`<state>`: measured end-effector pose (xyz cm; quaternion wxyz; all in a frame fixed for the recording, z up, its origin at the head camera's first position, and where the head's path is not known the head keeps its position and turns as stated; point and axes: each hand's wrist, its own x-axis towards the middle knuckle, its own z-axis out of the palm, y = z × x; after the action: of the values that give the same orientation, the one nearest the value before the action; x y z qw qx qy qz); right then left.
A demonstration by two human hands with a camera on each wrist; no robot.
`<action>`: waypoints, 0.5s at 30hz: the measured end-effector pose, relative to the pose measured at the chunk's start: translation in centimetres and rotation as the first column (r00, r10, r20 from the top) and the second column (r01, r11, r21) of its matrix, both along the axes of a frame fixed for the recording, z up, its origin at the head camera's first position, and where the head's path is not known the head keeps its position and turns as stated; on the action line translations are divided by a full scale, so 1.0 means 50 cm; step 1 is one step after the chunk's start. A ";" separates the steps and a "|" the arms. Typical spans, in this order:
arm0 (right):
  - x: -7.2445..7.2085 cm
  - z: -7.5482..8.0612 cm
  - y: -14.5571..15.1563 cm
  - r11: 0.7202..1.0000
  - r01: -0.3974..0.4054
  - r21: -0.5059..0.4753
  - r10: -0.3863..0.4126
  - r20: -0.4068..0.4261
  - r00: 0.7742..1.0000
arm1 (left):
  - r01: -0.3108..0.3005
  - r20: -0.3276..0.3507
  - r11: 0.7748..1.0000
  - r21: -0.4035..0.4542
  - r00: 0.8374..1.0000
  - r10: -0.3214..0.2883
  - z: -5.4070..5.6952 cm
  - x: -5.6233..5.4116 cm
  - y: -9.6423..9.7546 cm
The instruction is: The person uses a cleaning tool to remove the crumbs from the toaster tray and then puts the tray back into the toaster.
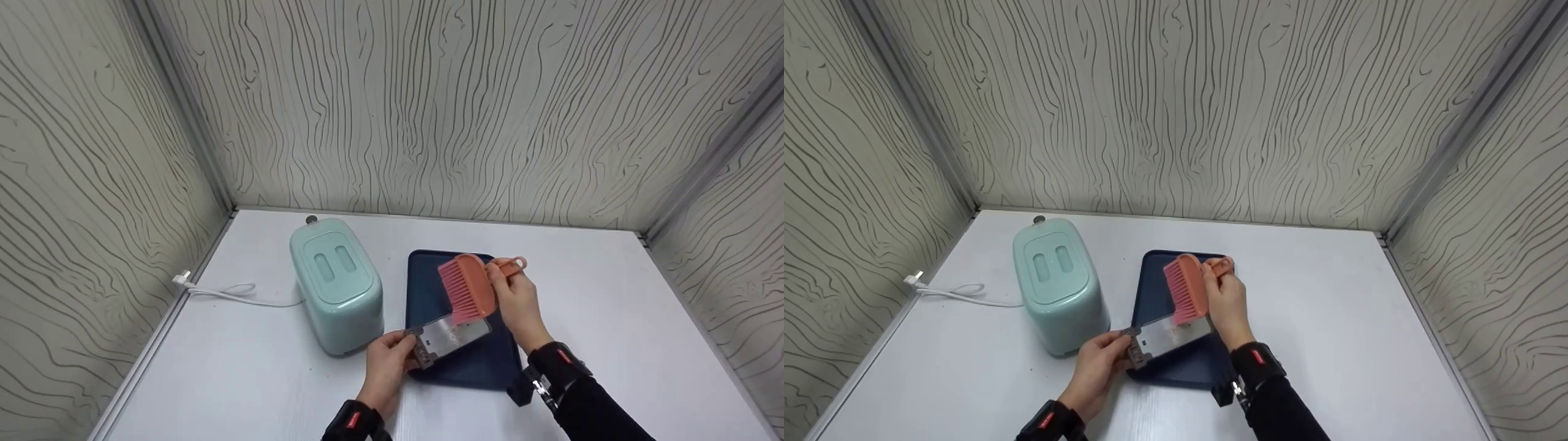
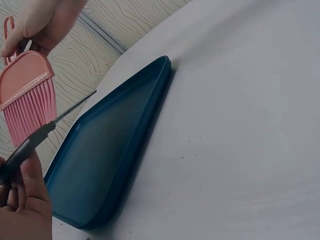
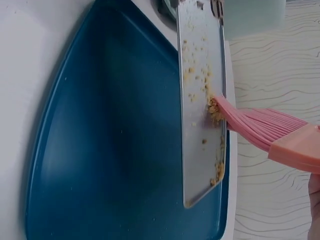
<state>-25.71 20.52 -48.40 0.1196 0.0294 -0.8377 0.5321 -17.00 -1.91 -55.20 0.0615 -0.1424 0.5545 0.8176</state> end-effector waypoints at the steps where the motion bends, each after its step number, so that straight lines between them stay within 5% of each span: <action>1: -0.001 -0.001 0.003 1.000 0.012 0.013 -0.012 -0.010 1.000 | 0.000 0.005 1.000 -0.009 1.000 0.000 0.000 0.000 -0.001; 15: -0.018 -0.013 0.041 0.992 0.107 0.068 -0.100 -0.107 0.989 | -0.004 0.020 1.000 -0.021 1.000 0.004 -0.005 -0.001 -0.006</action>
<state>-26.63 22.56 -49.05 0.1889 0.0177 -0.8497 0.4920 -17.06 -2.20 -55.46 0.0639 -0.1524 0.5621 0.8104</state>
